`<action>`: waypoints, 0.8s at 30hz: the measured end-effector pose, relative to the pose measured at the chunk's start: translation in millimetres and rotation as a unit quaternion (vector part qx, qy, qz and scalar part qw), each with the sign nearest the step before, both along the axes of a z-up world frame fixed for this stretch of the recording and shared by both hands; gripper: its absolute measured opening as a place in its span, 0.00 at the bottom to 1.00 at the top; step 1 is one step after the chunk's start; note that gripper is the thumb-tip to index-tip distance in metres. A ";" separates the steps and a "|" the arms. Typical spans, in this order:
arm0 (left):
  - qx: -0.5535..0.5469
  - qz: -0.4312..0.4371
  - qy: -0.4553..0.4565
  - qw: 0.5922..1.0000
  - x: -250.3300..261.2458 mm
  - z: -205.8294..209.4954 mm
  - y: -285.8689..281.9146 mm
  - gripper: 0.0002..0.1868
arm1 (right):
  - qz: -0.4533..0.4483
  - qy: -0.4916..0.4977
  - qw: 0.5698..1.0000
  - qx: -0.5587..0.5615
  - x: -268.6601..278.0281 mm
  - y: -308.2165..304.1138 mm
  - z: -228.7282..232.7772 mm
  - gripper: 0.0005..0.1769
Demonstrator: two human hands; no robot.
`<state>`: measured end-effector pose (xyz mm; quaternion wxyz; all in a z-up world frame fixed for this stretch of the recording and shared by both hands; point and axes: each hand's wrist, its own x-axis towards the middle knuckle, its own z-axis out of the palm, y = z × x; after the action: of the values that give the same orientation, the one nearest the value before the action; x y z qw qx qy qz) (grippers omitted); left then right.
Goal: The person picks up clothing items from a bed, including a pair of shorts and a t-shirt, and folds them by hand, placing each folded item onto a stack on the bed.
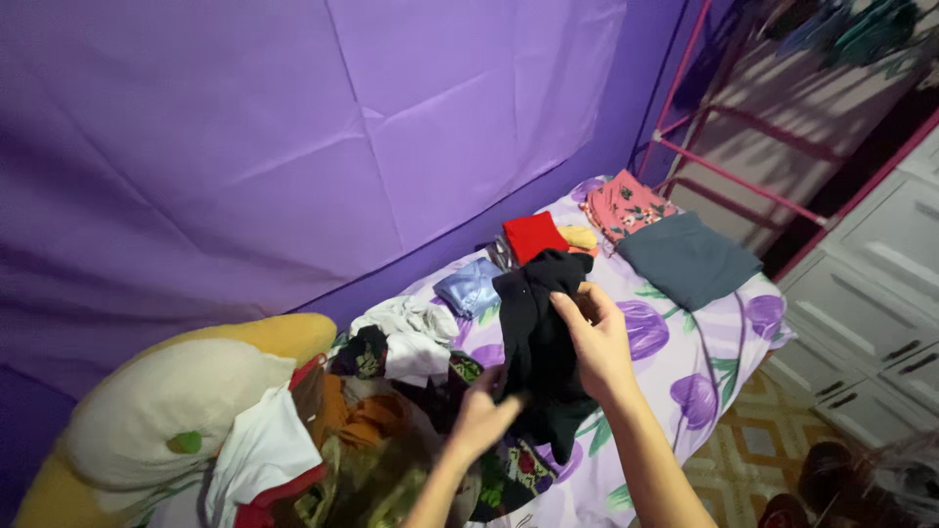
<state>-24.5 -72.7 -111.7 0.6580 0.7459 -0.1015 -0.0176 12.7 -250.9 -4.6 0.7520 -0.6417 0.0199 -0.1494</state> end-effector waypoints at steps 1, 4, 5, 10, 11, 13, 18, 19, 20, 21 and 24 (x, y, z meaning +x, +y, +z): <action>-0.002 -0.001 -0.003 1.000 9.1 -4.8 -0.4 0.29 | -0.001 -0.003 1.000 -0.002 2.3 -5.4 2.9 0.09; -0.068 -0.038 0.049 0.996 31.5 -4.2 14.6 0.22 | -0.032 0.019 0.998 -0.047 8.3 -27.5 8.0 0.12; -0.119 -0.056 0.168 0.977 36.0 1.4 22.7 0.20 | -0.033 0.062 0.997 -0.041 10.9 -35.7 8.6 0.13; -0.356 -0.208 0.350 0.841 55.5 32.2 51.1 0.20 | 0.057 0.162 0.979 0.110 17.8 -75.5 0.2 0.19; -0.417 -0.188 0.349 0.818 57.2 38.3 54.2 0.22 | 0.067 0.142 0.980 0.121 15.2 -77.6 -3.5 0.18; -0.476 -0.169 0.345 0.791 57.8 50.8 59.7 0.24 | 0.076 0.120 0.981 0.132 15.8 -82.1 -4.7 0.18; -0.539 -0.185 0.259 0.780 49.2 66.8 69.8 0.30 | 0.098 0.172 0.979 0.041 8.1 -73.6 -20.9 0.15; -0.539 -0.183 0.259 0.780 46.8 68.4 71.6 0.30 | 0.100 0.173 0.979 0.042 6.9 -66.0 -28.2 0.15; -0.547 -0.196 0.243 0.777 44.5 70.2 73.1 0.33 | 0.120 0.140 0.981 0.055 4.5 -56.2 -36.3 0.15; -0.554 -0.210 0.227 0.773 42.3 72.9 73.7 0.35 | 0.139 0.106 0.982 0.068 2.5 -51.2 -41.0 0.17; -0.559 -0.206 0.187 0.781 38.2 80.7 78.0 0.41 | 0.188 0.135 0.966 0.113 -2.7 -42.2 -47.2 0.16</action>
<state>13.7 5.3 -31.0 0.9463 0.1905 -0.1199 -0.2320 10.0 -293.1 -51.8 0.8246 -0.5589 0.0174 0.0858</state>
